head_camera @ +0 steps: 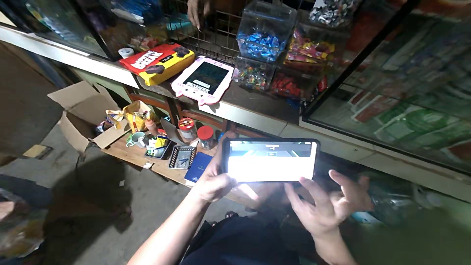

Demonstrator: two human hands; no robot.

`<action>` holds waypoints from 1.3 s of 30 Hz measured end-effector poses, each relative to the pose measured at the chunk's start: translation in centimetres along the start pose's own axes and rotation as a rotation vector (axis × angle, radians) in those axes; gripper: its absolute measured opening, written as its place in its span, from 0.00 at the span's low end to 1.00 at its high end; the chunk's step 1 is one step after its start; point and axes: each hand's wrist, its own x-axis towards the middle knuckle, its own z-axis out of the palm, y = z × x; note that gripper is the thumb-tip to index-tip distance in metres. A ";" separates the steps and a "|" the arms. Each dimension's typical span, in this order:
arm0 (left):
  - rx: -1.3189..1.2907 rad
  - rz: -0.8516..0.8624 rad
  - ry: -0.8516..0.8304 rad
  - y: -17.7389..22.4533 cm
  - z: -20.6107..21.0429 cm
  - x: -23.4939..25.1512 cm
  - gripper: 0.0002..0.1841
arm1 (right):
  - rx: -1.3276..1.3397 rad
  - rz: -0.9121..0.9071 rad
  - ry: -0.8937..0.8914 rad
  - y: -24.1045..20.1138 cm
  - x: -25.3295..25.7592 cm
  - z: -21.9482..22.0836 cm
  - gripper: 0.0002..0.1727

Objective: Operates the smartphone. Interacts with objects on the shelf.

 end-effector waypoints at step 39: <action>0.026 -0.043 -0.007 0.1 -0.3 0.4 0.34 | -0.070 0.030 -0.233 -0.9 0.5 0.4 0.17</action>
